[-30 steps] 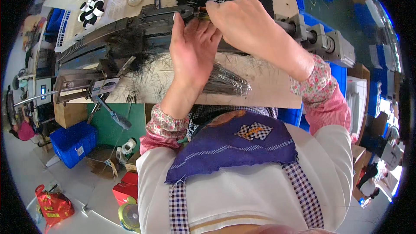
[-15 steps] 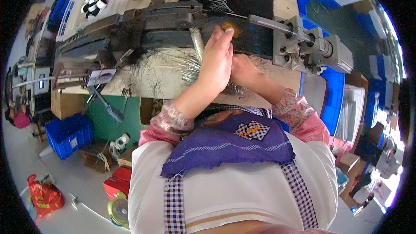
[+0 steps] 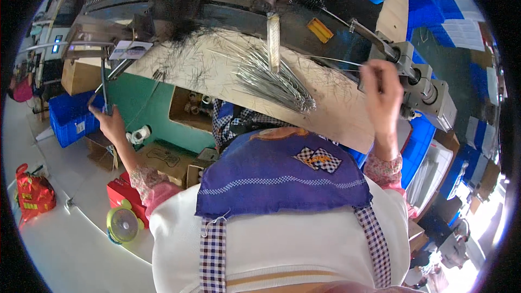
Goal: Assembling thin synthetic bristles into a mechanical holder using small tools.
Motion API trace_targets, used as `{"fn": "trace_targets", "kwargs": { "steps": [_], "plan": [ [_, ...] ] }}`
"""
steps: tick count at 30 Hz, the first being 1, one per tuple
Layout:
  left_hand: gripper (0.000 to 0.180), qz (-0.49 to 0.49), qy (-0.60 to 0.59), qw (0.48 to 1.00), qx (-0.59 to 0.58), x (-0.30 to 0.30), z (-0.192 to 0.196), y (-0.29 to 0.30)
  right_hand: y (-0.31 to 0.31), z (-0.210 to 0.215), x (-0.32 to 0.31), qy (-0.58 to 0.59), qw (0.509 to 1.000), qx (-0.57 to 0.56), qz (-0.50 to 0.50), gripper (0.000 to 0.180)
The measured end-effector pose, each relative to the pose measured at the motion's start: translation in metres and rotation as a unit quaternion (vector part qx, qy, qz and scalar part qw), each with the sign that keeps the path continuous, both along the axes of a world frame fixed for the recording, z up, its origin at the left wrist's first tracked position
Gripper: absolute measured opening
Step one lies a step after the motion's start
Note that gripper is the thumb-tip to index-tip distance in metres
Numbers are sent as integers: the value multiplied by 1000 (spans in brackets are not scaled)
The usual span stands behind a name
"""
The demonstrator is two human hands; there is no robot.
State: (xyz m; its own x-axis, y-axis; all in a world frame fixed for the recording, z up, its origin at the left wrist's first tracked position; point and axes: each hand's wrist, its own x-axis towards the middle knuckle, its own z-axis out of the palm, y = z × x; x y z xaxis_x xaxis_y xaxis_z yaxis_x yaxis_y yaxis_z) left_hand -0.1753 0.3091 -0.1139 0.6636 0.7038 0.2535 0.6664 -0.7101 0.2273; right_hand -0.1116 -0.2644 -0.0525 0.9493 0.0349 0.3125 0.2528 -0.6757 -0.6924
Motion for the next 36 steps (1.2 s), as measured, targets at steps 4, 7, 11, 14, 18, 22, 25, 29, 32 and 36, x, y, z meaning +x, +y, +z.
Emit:
{"fn": "trace_targets", "kwargs": {
  "steps": [4, 7, 11, 14, 18, 22, 25, 29, 32, 36],
  "plan": [
    [79, -14, -15, 997, -71, 14, -3, -56, -27, 25, -10, -42, 975, 197, -91, 9],
    [71, -171, -61, 983, 34, 28, -14, -112, -25, 45, -14, -55, 962, 252, -84, 8],
    [54, -529, -224, 776, -260, 47, 74, -256, 22, 62, 0, -37, 988, 148, 27, 9],
    [40, -618, -53, 624, -476, 74, 91, -295, 60, 73, 23, -13, 971, 170, 168, 16],
    [30, -544, -32, 631, -552, 68, 77, -285, 52, 81, 46, -88, 987, 20, 133, 11],
    [30, -449, -118, 657, -594, 82, 27, -280, 16, 71, 60, -121, 969, -197, 92, 12],
    [25, -371, -55, 600, -706, 77, 44, -332, 5, 23, 90, -245, 921, -236, 191, 22],
    [19, -307, -90, 356, -878, 75, 99, -353, 23, 25, 82, -217, 920, -288, 152, 17],
    [22, -246, -51, 198, -948, 97, 120, -312, 26, 25, 81, -200, 921, -296, 157, 15],
    [25, -184, -127, -51, -973, 106, 98, -254, 34, 27, 69, -177, 932, -273, 161, 25]
  ]
}}
